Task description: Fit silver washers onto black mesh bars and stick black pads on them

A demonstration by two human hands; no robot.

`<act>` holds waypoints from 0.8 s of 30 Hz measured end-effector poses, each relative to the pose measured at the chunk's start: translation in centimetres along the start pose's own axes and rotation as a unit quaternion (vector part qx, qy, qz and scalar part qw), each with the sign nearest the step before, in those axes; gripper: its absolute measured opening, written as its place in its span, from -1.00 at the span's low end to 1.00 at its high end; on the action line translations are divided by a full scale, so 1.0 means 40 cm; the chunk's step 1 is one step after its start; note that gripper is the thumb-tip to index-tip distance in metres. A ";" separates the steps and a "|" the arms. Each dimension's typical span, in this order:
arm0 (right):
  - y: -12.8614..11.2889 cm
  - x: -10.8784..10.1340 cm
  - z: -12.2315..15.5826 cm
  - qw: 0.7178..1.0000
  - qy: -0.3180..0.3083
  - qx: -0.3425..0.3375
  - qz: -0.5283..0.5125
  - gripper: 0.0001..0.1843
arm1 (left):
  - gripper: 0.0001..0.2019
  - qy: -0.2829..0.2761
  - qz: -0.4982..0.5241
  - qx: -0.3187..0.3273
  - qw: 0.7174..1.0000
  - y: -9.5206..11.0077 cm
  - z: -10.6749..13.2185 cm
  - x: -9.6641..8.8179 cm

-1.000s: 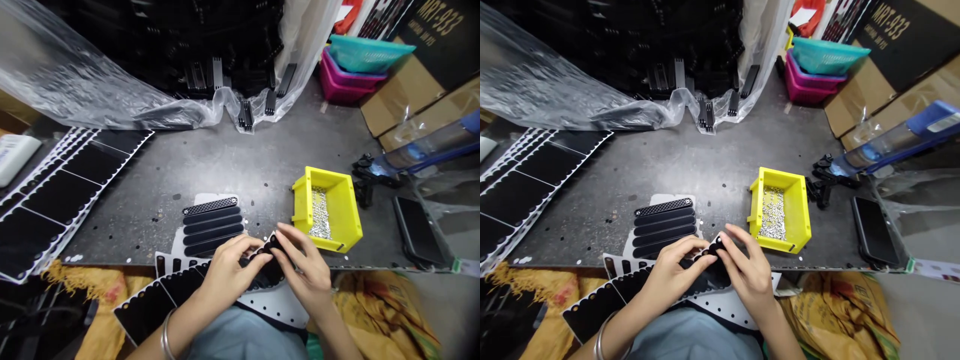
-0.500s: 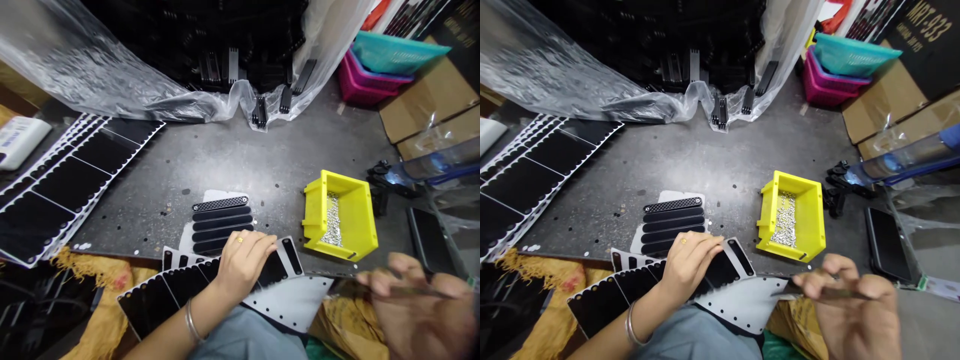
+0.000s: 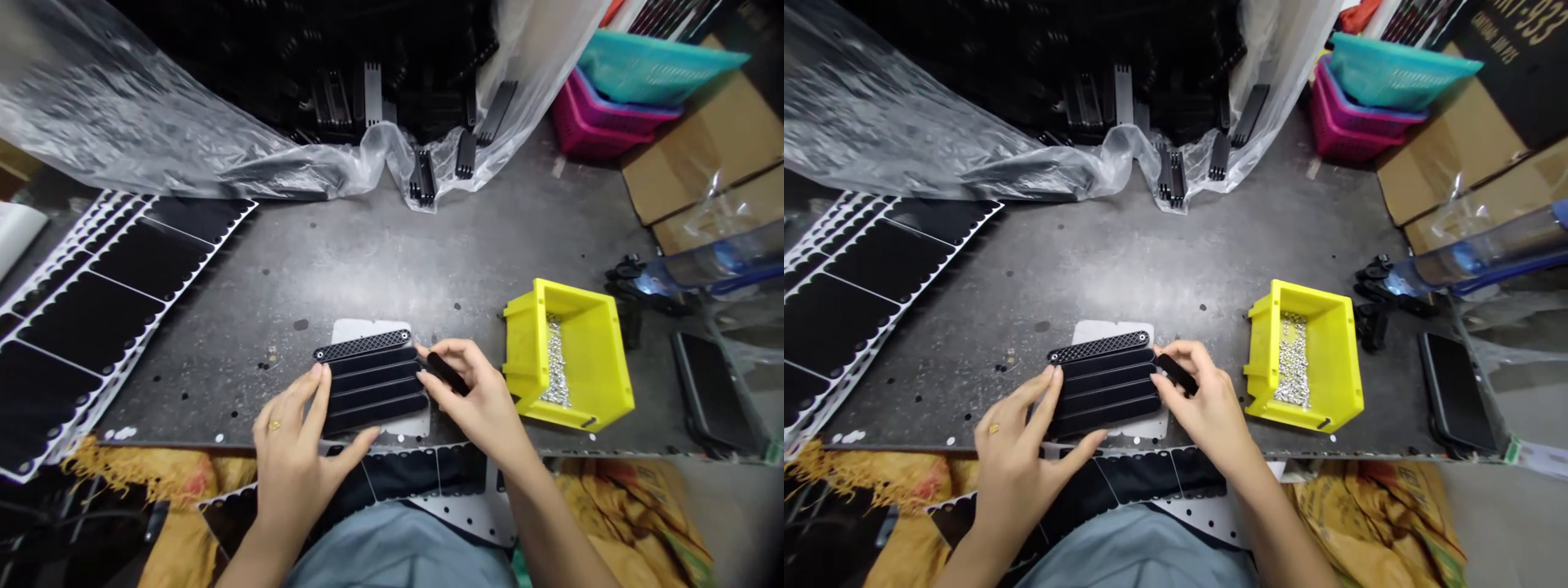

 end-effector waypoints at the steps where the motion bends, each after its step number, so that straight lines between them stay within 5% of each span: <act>1: -0.001 -0.003 0.003 1.000 0.000 0.004 0.002 -0.72 | -0.19 0.007 0.004 0.002 1.000 0.003 -0.007 -0.002; 11: -0.008 -0.002 -0.005 1.000 -0.004 0.027 -0.008 -0.70 | -0.34 0.033 0.005 0.046 0.998 0.015 -0.056 -0.008; 24: -0.038 0.004 0.003 0.999 -0.018 -0.021 0.030 -0.73 | -0.30 -0.001 0.049 0.108 0.993 0.116 -0.116 0.031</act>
Point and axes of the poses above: each hand's wrist, its own z-axis away from the middle knuckle, its own x-axis out of the palm, y = z × x, the point moved 3 cm from there along -z, towards the middle knuckle, and after that the axes turned 10 degrees about -z, right-handed, at the moved point
